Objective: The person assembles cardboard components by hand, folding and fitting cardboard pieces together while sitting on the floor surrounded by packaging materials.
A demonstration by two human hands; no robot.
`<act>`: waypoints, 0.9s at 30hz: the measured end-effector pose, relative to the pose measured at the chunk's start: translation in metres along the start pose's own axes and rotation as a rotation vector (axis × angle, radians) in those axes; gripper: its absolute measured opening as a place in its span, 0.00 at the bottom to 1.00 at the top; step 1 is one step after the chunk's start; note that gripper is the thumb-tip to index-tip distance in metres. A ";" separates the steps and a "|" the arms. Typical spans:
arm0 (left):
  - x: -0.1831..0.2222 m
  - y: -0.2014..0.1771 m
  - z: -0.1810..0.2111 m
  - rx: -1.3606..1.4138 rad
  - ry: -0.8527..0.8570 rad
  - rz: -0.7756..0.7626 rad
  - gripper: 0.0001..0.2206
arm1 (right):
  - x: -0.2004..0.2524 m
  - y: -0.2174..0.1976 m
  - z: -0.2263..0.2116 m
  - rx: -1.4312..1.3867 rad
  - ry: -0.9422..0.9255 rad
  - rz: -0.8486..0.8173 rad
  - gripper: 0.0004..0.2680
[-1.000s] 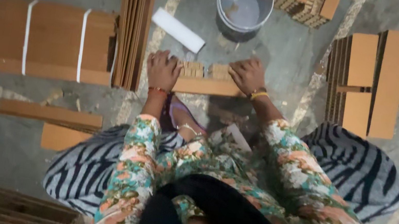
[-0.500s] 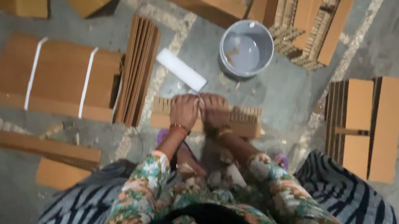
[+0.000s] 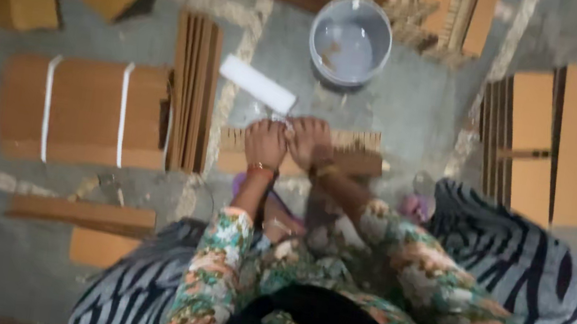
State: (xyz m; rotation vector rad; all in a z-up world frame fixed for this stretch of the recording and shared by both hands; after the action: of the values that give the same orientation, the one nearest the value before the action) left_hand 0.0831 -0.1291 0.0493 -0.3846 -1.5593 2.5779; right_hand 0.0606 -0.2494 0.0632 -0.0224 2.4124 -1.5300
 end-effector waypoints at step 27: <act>0.019 -0.002 -0.156 0.404 -0.473 0.170 0.16 | 0.067 -0.038 0.181 -0.165 0.415 0.073 0.12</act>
State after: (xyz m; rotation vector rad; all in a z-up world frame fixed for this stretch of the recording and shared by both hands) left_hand 0.1061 0.0096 -0.0213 0.1509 -1.0847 3.1904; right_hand 0.0353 -0.4370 0.0096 0.3815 2.8153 -1.4103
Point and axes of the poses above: each hand's wrist, its own x-axis away from the middle knuckle, its own y-axis out of the palm, z = x × y, the point moved 7 cm from there along -x, towards the middle knuckle
